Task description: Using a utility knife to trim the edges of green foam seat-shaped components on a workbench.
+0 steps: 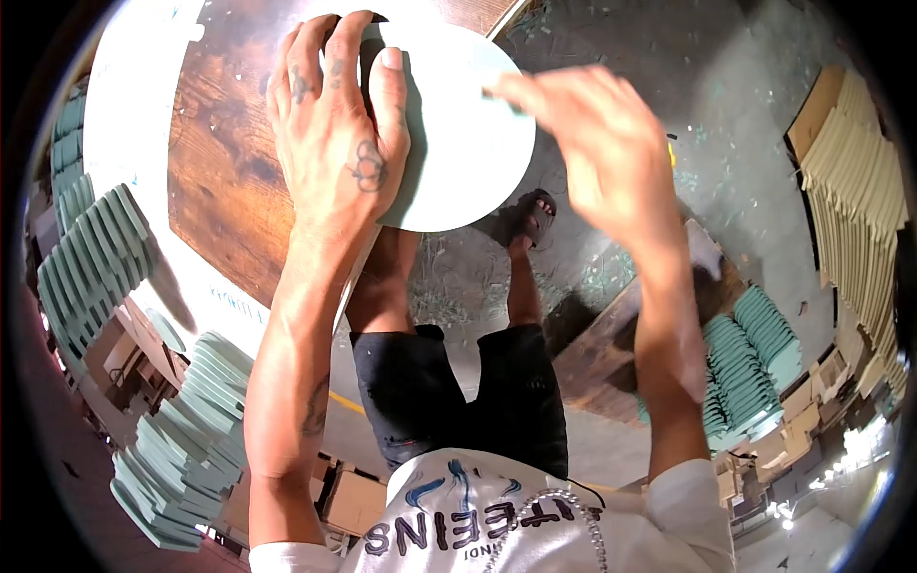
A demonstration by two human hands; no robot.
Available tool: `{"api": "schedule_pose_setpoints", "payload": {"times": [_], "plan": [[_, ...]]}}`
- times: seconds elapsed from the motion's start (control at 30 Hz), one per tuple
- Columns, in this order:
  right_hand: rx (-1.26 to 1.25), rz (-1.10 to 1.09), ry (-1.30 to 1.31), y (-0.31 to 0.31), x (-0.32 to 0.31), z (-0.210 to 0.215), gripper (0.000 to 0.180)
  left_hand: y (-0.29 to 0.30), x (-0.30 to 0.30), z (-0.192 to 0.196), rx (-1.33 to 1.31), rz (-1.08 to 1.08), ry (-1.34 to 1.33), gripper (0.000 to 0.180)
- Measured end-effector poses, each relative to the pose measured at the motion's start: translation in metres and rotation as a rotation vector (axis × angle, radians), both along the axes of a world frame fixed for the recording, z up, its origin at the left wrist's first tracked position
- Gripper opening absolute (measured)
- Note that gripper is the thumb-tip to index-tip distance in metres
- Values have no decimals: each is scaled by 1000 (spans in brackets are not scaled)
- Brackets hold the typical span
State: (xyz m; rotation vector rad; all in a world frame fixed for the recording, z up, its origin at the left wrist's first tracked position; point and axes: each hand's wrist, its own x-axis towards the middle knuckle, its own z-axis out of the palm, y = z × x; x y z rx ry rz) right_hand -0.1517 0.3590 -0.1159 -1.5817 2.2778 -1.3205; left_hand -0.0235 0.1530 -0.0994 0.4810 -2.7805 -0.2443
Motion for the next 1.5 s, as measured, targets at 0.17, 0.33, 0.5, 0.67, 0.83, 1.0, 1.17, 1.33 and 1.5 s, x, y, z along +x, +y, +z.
{"api": "schedule_pose_setpoints", "payload": {"times": [0.17,0.33,0.5,0.67,0.83,1.0,1.17,1.33,1.5], "plan": [[27,-44,-102,39,88,-9,52,1,3,-2,13,12,-11,46],[-41,-236,-113,12,42,-2,51,3,-4,4,43,-15,25,45],[-35,-240,-28,2,45,-9,51,-1,0,2,58,3,52,43],[7,-250,-60,23,128,-13,50,4,-1,-3,31,-18,73,43],[-225,-516,-247,1,97,-9,54,-2,-2,0,17,2,70,45],[-253,-533,-213,-14,108,-22,51,5,-3,6,4,92,10,41],[-13,-265,-180,-3,172,-14,46,18,-9,13,-47,151,10,32],[-167,-515,-210,-2,131,-10,38,19,-13,20,21,159,3,32],[-8,-374,-140,-12,174,-8,52,14,-7,13,-22,152,16,33]]}}
